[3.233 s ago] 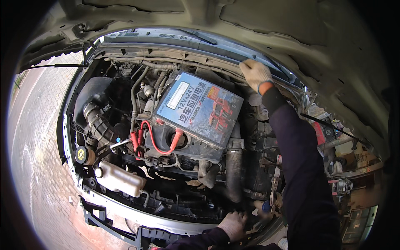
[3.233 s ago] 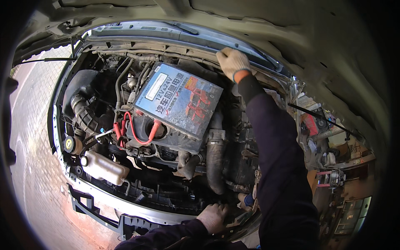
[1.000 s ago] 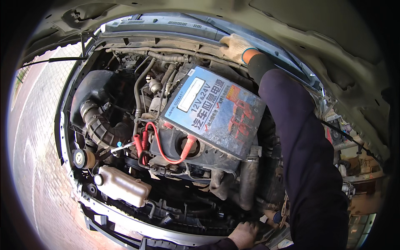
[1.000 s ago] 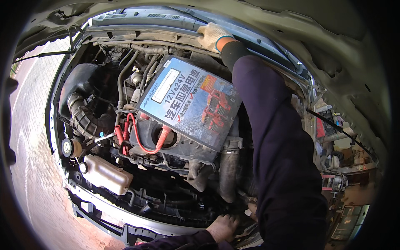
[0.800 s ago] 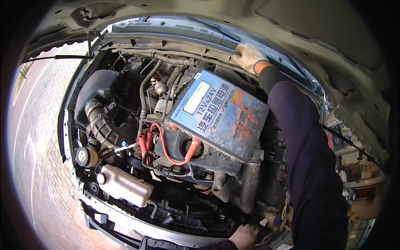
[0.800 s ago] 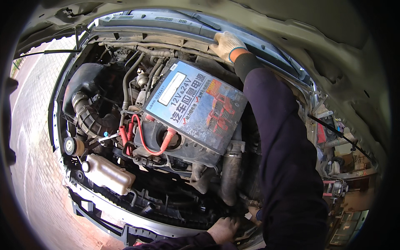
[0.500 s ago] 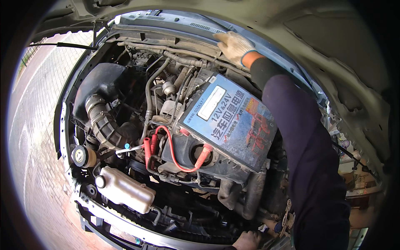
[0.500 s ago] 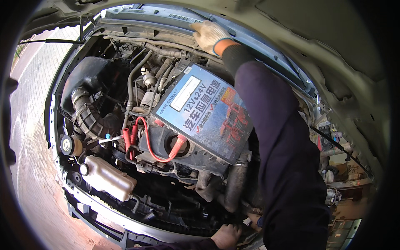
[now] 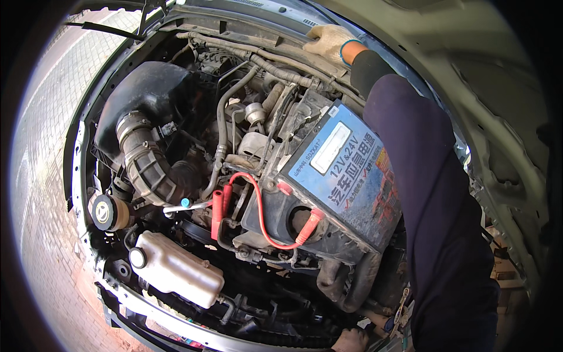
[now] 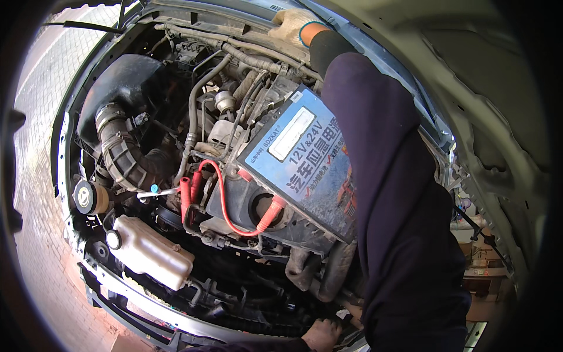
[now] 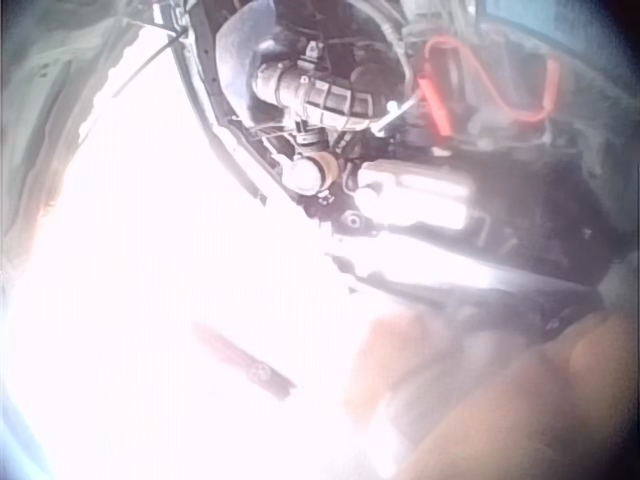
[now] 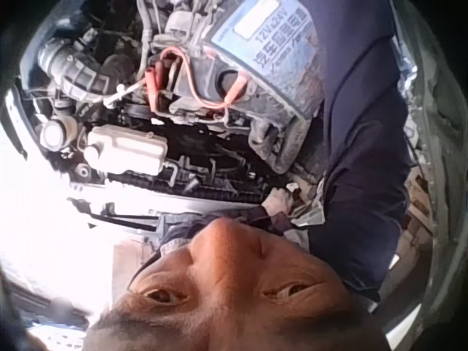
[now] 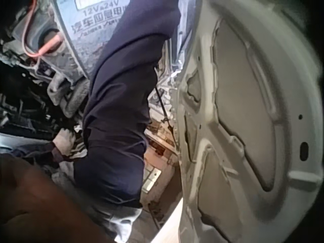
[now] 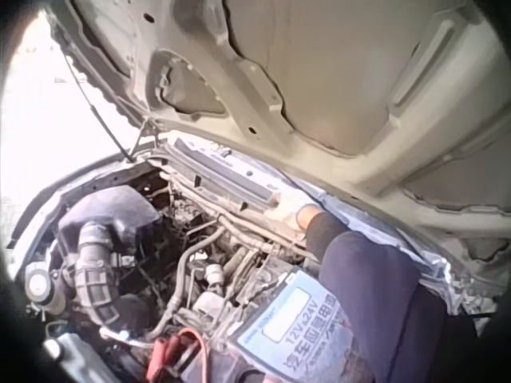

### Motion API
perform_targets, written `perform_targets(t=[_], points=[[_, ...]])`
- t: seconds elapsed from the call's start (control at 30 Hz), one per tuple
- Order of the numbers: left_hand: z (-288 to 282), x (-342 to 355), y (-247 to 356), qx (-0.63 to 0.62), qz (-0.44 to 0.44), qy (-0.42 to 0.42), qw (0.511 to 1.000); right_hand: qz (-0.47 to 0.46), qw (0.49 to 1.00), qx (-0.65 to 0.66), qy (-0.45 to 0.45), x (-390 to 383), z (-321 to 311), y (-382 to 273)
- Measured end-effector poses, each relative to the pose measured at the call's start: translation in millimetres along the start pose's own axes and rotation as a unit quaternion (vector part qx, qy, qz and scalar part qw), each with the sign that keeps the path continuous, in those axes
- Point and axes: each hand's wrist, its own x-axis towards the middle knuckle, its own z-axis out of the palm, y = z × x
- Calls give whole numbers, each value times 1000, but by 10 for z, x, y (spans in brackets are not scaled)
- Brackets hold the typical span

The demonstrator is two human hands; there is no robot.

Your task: The person works under the open hood of a car, using a wrench to loosen and tighten bolts on a metal bracket near the engine. They repeatedly adjust the bracket and check its fit, then use a socket wrench to secure fasteners on the front frame area.

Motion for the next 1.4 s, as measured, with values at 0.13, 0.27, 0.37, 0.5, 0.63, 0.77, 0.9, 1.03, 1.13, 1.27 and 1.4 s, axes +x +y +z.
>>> perform_targets(t=[0.13, 0.27, 0.37, 0.5, 0.63, 0.77, 0.9, 1.03, 1.13, 1.27, 1.4], points=[[63, -4, -22, -9, -2, 22, 1000, 55, 979, 196, 33, -219, 37, 93], [201, -31, -58, -29, -22, 60, 998, 142, 923, 346, 89, -420, 50, 141], [100, -58, -88, -18, 39, 113, 993, 121, 772, 613, 118, -706, -2, 73], [-413, -50, 9, 18, 37, -33, 999, 85, 637, 759, 103, -1590, -221, -102], [-910, -68, 196, 50, 49, -83, 994, 17, 480, 875, 55, -2724, -415, -382], [-1051, -57, 330, 102, 37, -99, 989, 57, 363, 929, 44, -3764, -623, -621], [-1082, -51, 398, 144, 29, -147, 978, 66, 373, 922, 78, -4784, -844, -898], [-1059, -72, 503, 171, 8, -121, 978, 168, 424, 885, 88, -5765, -1026, -1093], [-1001, -70, 547, 193, -5, -108, 975, 223, 489, 838, 98, -6573, -1073, -1263], [-932, -78, 594, 197, -29, -101, 975, 317, 561, 758, 97, -7708, -1009, -1575], [-880, -98, 665, 191, -69, -91, 975, 378, 558, 735, 79, -8505, -814, -1873]])
